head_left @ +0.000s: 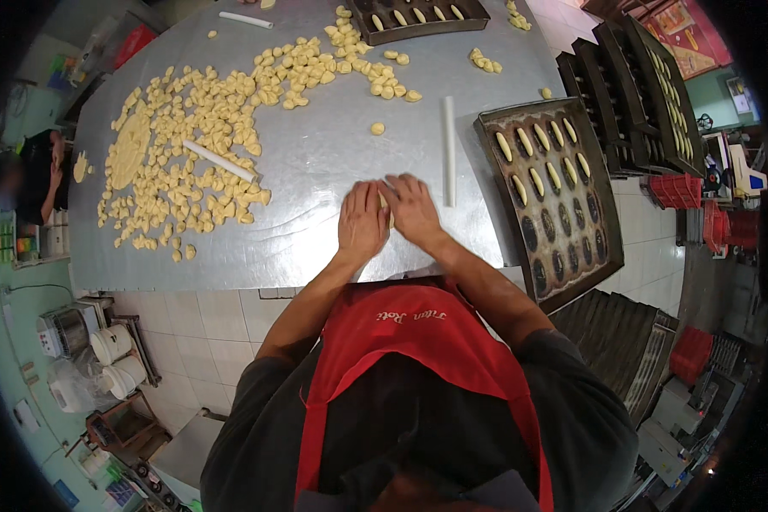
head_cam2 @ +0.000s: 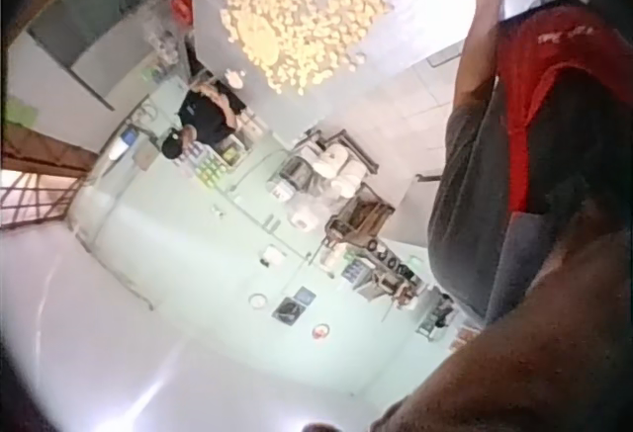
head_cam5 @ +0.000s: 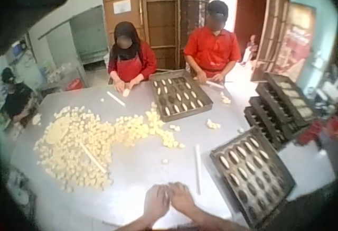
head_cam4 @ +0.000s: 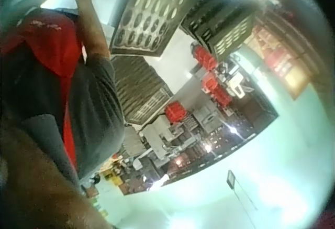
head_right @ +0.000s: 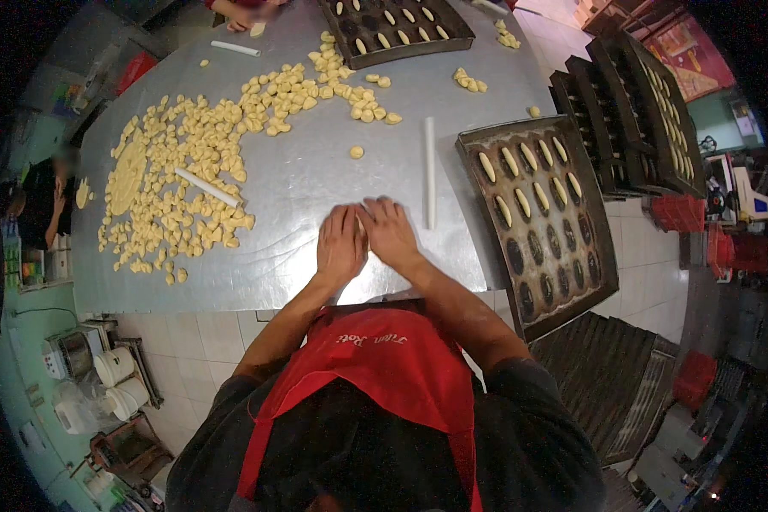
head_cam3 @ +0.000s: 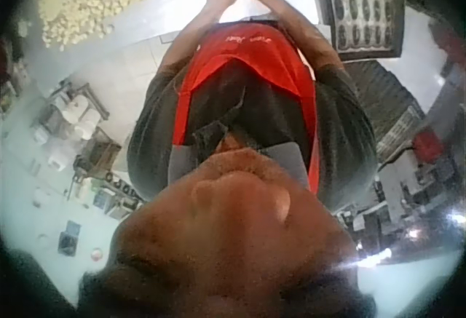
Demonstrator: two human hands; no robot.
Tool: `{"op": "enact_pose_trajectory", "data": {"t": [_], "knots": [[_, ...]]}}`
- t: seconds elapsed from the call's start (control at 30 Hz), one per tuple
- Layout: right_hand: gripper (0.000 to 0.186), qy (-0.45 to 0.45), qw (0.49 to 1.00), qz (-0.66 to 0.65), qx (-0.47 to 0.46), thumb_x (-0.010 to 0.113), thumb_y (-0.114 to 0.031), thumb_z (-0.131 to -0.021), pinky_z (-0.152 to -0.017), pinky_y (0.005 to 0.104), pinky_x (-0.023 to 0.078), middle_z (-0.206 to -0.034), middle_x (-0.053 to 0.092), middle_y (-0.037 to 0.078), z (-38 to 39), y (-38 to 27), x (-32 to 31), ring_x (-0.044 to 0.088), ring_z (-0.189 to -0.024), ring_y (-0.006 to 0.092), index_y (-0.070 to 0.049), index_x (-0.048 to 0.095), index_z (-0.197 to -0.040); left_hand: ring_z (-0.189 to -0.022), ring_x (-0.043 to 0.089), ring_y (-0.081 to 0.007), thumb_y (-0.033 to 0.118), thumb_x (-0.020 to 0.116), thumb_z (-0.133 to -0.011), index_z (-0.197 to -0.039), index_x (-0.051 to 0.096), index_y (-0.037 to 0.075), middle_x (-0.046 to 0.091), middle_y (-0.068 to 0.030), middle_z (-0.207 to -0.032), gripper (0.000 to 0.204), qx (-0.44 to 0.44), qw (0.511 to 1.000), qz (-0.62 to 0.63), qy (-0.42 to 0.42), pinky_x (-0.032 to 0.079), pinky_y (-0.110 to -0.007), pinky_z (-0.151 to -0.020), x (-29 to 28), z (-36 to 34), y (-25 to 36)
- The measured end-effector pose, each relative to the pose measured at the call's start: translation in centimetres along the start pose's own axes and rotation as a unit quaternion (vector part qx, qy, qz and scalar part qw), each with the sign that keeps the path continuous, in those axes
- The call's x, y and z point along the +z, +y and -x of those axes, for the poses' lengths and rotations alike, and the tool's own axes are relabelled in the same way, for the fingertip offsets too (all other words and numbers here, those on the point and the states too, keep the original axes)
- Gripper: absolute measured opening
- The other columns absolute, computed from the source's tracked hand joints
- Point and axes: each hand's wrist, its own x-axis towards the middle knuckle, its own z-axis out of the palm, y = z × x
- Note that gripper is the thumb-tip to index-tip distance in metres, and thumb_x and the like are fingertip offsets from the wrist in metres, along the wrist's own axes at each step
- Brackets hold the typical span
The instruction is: Manually shaping small pieces of dough and placing them on baking trays in a bakery.
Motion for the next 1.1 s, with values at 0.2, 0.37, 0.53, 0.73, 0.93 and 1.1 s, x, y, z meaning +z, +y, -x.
{"op": "enact_pose_trajectory", "data": {"t": [0.2, 0.37, 0.53, 0.73, 0.93, 1.1], "knots": [[0.040, -0.073, 0.996, 0.025, -0.041, 0.069, -0.010, -0.088, -0.113, 0.0498, 0.046, -0.139, 0.067, 0.016, 4.8, -1.8, -0.9, 0.060, -0.129, 0.0360, -0.002, 0.075, -0.126, -0.145, 0.053, -0.0415, 0.018, 0.068, -0.103, -0.147, 0.060, -0.006, 0.059, -0.0233, -0.149, 0.052, 0.100, 0.992, -0.009, -0.076, 0.042, -0.051, -0.124, -1.4, 6.8, -0.5], [0.039, -0.269, 0.953, -0.049, 0.128, 0.071, -0.010, -0.086, -0.111, 0.0577, 0.045, -0.143, 0.064, 0.019, -5.8, -2.4, 0.1, 0.060, -0.127, 0.0385, 0.000, 0.073, -0.123, -0.123, 0.060, -0.0427, 0.013, 0.071, -0.098, -0.123, 0.067, -0.003, 0.065, -0.0216, -0.125, 0.030, 0.024, 0.988, 0.125, -0.087, 0.050, -0.052, -0.107, -3.6, 2.8, -2.6], [0.076, -0.116, 0.993, -0.023, -0.003, 0.069, -0.038, -0.101, -0.129, 0.0657, 0.027, -0.170, 0.038, 0.031, -0.2, -5.1, 2.1, 0.035, -0.158, 0.0490, -0.001, 0.047, -0.164, -0.110, 0.063, -0.0450, 0.004, 0.069, -0.093, -0.119, 0.068, -0.002, 0.066, -0.0230, -0.115, 0.026, -0.057, 0.990, 0.103, 0.077, 0.051, -0.052, -0.099, -5.2, -1.9, -12.4], [0.081, -0.101, 0.991, 0.057, 0.060, 0.068, -0.045, -0.103, -0.130, 0.0674, 0.022, -0.170, 0.038, 0.031, -4.6, -5.9, 1.8, 0.031, -0.160, 0.0492, 0.002, 0.044, -0.165, -0.110, 0.065, -0.0448, 0.017, 0.071, -0.098, -0.123, 0.073, -0.003, 0.071, -0.0243, -0.111, 0.032, -0.090, 0.985, 0.014, 0.146, 0.053, -0.053, -0.098, -5.1, -15.0, -23.6], [0.064, -0.060, 0.994, -0.016, 0.085, 0.077, -0.034, -0.097, -0.116, 0.0537, 0.042, -0.136, 0.059, 0.022, -3.5, -5.2, 2.8, 0.054, -0.126, 0.0403, 0.000, 0.058, -0.147, -0.093, 0.070, -0.0383, 0.024, 0.086, -0.091, -0.101, 0.069, -0.001, 0.074, -0.0178, -0.095, 0.032, -0.162, 0.982, 0.056, 0.081, 0.057, -0.048, -0.085, -4.5, -20.1, -24.0], [0.049, -0.075, 0.984, -0.147, 0.065, 0.084, -0.024, -0.089, -0.108, 0.0488, 0.047, -0.128, 0.067, 0.010, 0.9, -4.5, -2.4, 0.057, -0.124, 0.0326, -0.008, 0.071, -0.134, -0.073, 0.068, -0.0339, 0.016, 0.084, -0.093, -0.113, 0.068, 0.002, 0.071, -0.0152, -0.085, 0.030, -0.091, 0.970, 0.160, 0.162, 0.056, -0.044, -0.072, -4.3, -12.9, -22.3]]}}
